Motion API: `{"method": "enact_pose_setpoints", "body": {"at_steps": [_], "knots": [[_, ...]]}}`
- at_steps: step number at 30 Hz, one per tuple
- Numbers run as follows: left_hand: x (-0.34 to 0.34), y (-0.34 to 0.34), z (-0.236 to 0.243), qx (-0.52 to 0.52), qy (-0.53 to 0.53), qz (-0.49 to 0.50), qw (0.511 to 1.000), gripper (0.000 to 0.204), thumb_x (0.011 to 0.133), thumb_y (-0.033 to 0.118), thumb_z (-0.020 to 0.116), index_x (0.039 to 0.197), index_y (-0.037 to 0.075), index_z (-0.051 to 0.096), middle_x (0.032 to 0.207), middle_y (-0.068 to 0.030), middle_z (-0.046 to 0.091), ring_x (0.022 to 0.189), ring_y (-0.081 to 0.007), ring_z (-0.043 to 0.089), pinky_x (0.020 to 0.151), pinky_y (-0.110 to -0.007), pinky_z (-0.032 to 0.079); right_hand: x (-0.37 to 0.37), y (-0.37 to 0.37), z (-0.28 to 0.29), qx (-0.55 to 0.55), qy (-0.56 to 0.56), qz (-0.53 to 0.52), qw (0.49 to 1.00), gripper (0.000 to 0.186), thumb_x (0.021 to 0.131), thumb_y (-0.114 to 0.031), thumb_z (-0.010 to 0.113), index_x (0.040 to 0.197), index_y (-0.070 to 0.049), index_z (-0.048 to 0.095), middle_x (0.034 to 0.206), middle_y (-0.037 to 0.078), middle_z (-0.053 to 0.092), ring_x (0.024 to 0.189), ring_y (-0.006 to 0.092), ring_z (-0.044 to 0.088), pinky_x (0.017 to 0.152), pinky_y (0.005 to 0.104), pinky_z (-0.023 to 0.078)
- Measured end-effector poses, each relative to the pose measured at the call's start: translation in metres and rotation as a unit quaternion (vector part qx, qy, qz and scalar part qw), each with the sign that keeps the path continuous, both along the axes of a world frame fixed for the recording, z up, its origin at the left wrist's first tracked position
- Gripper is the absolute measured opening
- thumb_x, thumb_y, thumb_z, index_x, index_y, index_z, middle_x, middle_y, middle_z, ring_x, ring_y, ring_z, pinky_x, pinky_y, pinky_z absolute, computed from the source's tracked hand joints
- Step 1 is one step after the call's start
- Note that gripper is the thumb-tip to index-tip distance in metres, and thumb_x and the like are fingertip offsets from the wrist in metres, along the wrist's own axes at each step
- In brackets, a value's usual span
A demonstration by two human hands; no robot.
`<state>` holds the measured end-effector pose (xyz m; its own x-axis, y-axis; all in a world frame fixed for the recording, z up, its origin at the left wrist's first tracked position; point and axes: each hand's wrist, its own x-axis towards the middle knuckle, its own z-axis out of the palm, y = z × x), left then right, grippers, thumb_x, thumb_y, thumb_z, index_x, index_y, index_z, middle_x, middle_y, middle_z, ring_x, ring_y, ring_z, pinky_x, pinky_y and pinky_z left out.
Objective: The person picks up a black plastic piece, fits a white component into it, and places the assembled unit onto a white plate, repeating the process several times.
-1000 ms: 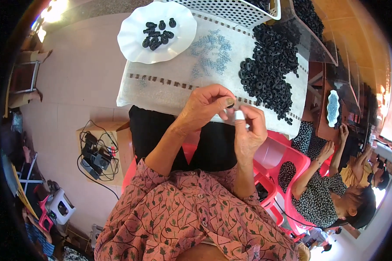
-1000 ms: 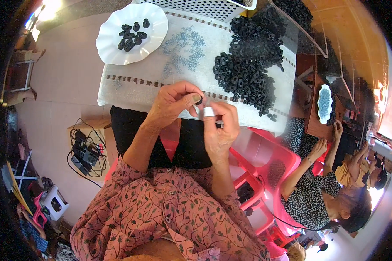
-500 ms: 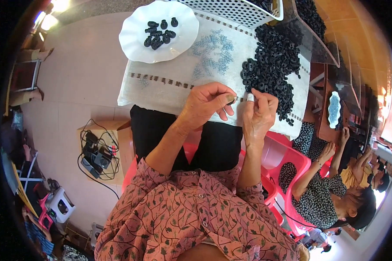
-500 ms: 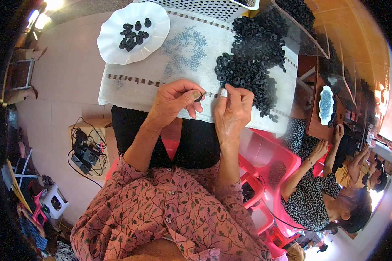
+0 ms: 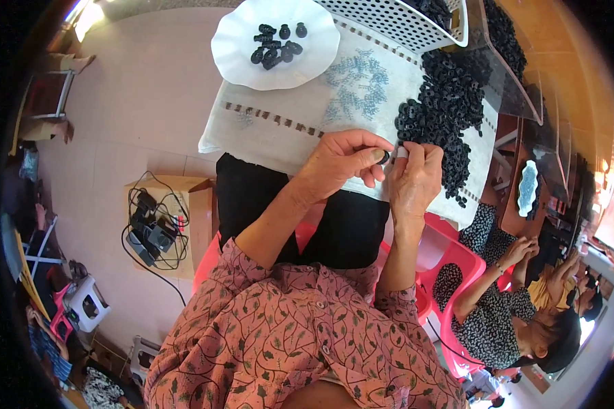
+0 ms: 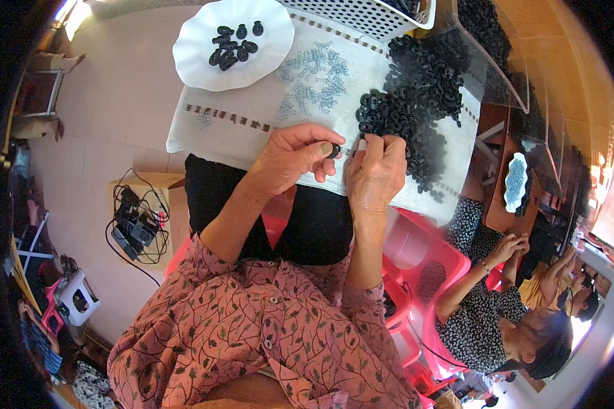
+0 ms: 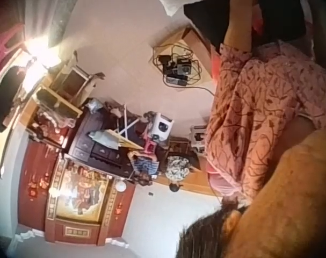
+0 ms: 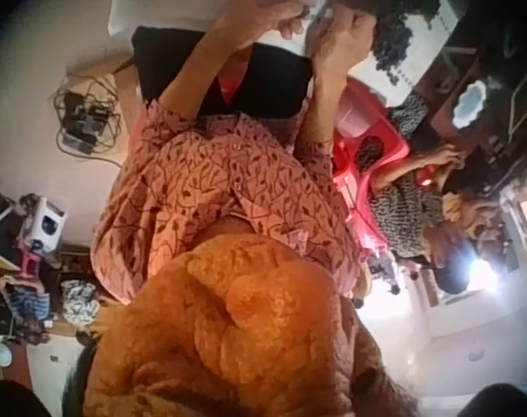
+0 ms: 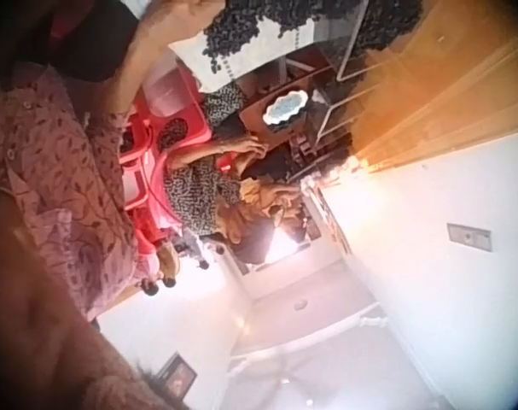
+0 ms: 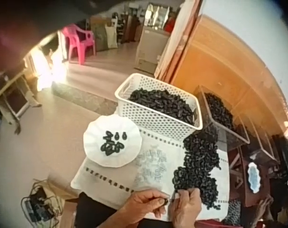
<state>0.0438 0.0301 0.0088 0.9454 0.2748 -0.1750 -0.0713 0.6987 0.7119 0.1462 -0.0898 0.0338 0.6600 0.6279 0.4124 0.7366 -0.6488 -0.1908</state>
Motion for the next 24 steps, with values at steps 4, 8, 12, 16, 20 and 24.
{"method": "enact_pose_setpoints", "body": {"at_steps": [4,8,12,16,20,24], "knots": [[0.001,-0.001,0.0,-0.013,0.001,-0.006,1.0,0.019,0.091,0.003,0.054,0.108,-0.002,0.062,0.085,-0.0072,0.063,0.068,-0.0111,0.061,0.06,-0.024,0.052,-0.004,-0.003,-0.001,0.008,0.001,0.003,1.0,0.018,0.072,-0.002,0.063,0.09,-0.003,0.062,0.09,0.013,0.055,0.078,0.0305,0.057,0.064,0.0401,0.047],[0.001,-0.002,0.0,-0.019,-0.003,-0.005,1.0,0.02,0.09,0.002,0.055,0.108,-0.002,0.062,0.086,-0.0074,0.064,0.072,-0.0117,0.062,0.063,-0.025,0.052,-0.004,-0.001,0.001,0.015,0.008,0.002,1.0,0.017,0.072,-0.001,0.062,0.089,-0.002,0.062,0.091,0.014,0.055,0.079,0.0313,0.057,0.066,0.0404,0.047],[0.0,-0.002,0.003,-0.031,-0.025,0.002,0.999,0.02,0.089,0.003,0.056,0.109,-0.002,0.061,0.087,-0.0071,0.064,0.076,-0.0126,0.063,0.068,-0.026,0.053,-0.004,0.0,0.006,0.016,0.053,0.011,0.998,0.019,0.072,0.001,0.061,0.091,-0.001,0.06,0.092,0.014,0.055,0.08,0.032,0.057,0.068,0.0395,0.047],[0.0,-0.003,0.0,-0.028,-0.028,0.01,0.999,0.02,0.089,0.003,0.057,0.109,-0.001,0.062,0.089,-0.0068,0.064,0.079,-0.0127,0.063,0.07,-0.026,0.051,-0.009,-0.006,0.003,0.149,0.141,0.033,0.978,0.014,0.078,0.003,0.059,0.092,0.0,0.058,0.092,0.014,0.058,0.08,0.0266,0.059,0.068,0.0343,0.048],[0.0,-0.002,0.002,-0.034,-0.043,0.014,0.998,0.021,0.089,0.003,0.057,0.109,-0.001,0.062,0.09,-0.0065,0.064,0.078,-0.0114,0.061,0.071,-0.025,0.049,-0.025,-0.007,0.02,0.32,0.462,0.024,0.827,0.008,0.09,-0.001,0.055,0.098,0.0,0.055,0.086,0.005,0.061,0.074,0.0089,0.056,0.064,0.0225,0.047],[0.001,-0.003,-0.002,-0.052,-0.044,0.022,0.997,0.021,0.089,0.003,0.057,0.109,-0.001,0.062,0.091,-0.0062,0.064,0.073,-0.0103,0.058,0.07,-0.025,0.048,-0.029,-0.011,0.024,0.327,0.512,0.023,0.794,0.014,0.09,0.001,0.054,0.104,0.001,0.054,0.089,0.006,0.062,0.074,0.0082,0.057,0.063,0.021,0.046]]}}
